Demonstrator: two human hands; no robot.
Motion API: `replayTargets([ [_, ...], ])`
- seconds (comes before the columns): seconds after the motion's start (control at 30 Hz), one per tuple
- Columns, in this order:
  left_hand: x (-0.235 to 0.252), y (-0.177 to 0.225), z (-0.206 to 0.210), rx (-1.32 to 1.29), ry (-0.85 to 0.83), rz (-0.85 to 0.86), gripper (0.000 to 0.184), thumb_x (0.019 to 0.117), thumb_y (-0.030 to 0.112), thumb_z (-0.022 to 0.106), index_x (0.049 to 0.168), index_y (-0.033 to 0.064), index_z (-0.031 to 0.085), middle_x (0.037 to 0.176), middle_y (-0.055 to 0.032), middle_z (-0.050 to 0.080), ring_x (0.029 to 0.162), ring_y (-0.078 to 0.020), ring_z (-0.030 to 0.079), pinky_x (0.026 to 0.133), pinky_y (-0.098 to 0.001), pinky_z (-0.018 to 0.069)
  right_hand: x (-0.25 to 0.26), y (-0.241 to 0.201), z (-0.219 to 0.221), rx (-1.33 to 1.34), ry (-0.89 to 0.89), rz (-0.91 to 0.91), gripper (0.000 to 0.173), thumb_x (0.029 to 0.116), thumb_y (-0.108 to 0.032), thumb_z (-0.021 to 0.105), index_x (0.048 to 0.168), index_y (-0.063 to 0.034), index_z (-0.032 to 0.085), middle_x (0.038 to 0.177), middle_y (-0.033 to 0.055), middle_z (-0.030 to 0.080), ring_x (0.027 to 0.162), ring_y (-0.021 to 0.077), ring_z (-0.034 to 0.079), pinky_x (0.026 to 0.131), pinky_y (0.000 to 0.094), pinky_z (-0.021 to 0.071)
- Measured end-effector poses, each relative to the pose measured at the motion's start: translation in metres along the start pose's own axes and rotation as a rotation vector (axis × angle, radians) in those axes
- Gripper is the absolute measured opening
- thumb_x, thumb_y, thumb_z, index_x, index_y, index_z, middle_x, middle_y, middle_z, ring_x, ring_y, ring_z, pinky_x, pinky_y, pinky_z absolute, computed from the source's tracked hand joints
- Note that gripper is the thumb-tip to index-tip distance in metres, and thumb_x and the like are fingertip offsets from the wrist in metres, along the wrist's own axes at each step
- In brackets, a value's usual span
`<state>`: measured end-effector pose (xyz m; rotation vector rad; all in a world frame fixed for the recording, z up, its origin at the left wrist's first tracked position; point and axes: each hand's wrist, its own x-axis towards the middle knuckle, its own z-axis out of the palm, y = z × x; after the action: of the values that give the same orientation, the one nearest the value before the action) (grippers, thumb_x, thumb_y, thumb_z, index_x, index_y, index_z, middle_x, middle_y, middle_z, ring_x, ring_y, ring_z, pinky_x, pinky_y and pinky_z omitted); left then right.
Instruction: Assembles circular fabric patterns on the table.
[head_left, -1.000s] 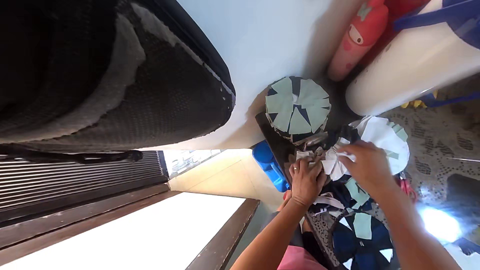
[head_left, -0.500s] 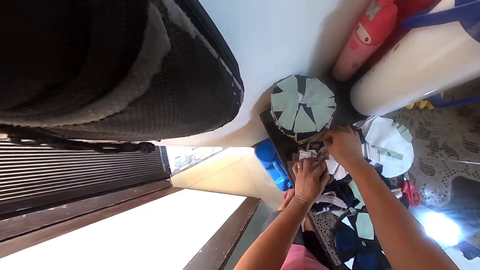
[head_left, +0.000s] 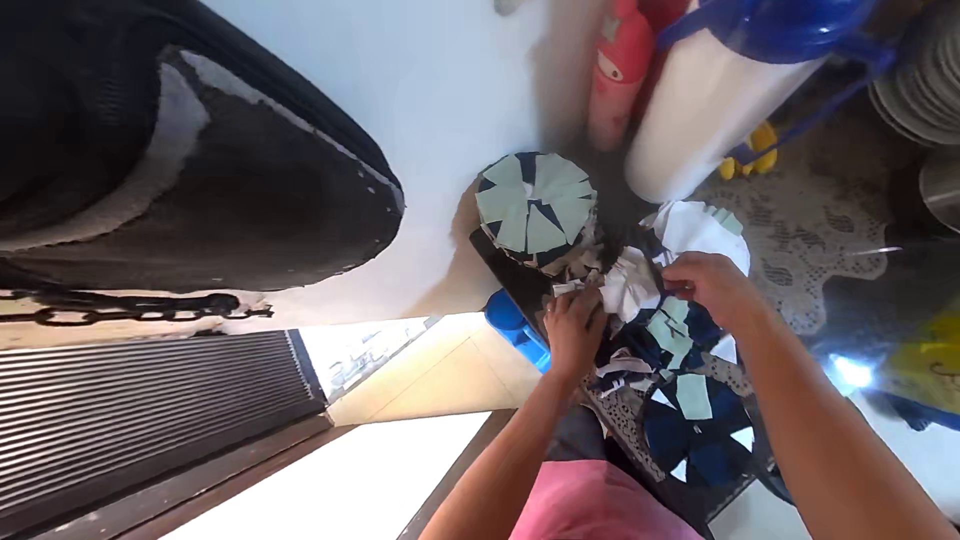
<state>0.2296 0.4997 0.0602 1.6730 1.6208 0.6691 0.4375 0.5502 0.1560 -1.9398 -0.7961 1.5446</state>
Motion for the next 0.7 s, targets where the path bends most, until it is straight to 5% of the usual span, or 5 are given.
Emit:
replayTargets([
  [0.1,-0.002,0.009,-0.014,-0.116,0.029,-0.064,0.044,0.0981,0.022,0.064,0.136,-0.0012,0.063,0.132,-0.0265,0.062,0.127,-0.0417,0.056,0.109,-0.0568,0.0432,-0.015,0.009,-0.011,0.014,0.014,-0.019,0.008,0.1008,-0.01,0.062,0.095,-0.0042,0.064,0.086,0.0031,0.068,0.075,0.0091,0.064,0.069,0.0256,0.0523],
  [0.27,-0.023,0.037,0.0,-0.108,0.241,0.298,0.025,0.0922,0.008,0.06,0.109,-0.0032,0.074,0.111,-0.0221,0.071,0.111,-0.0371,0.065,0.098,-0.0514,0.0508,-0.021,0.006,-0.011,-0.223,-0.105,-0.228,0.022,0.1018,-0.012,0.063,0.119,0.0003,0.07,0.115,0.0153,0.07,0.103,0.0223,0.066,0.09,0.0431,0.0523],
  [0.37,-0.026,0.051,0.008,-0.026,0.024,0.414,0.023,0.0935,0.006,0.057,0.104,0.0019,0.078,0.107,-0.0165,0.074,0.107,-0.0349,0.068,0.095,-0.0515,0.0523,-0.024,0.015,-0.027,-0.43,-0.02,-0.308,0.026,0.1026,-0.011,0.061,0.125,0.0,0.069,0.118,0.0186,0.07,0.11,0.03,0.067,0.097,0.0508,0.0516],
  [0.5,-0.016,0.059,0.018,0.153,-0.266,0.519,0.022,0.0959,0.006,0.058,0.106,0.003,0.078,0.11,-0.0156,0.075,0.111,-0.0361,0.069,0.098,-0.0541,0.0522,-0.043,0.063,-0.044,-0.495,0.092,-0.216,0.019,0.1022,-0.014,0.062,0.111,-0.0007,0.073,0.107,0.019,0.072,0.101,0.0343,0.069,0.091,0.0576,0.0528],
  [0.7,-0.008,0.089,0.024,0.52,-0.761,0.553,0.032,0.1004,0.017,0.06,0.127,0.0021,0.068,0.136,-0.0196,0.063,0.136,-0.0402,0.052,0.113,-0.0589,0.037,-0.089,0.143,-0.027,-0.244,0.163,-0.089,0.025,0.1028,-0.016,0.059,0.113,0.0027,0.072,0.108,0.0171,0.072,0.098,0.025,0.069,0.092,0.0444,0.0533],
])
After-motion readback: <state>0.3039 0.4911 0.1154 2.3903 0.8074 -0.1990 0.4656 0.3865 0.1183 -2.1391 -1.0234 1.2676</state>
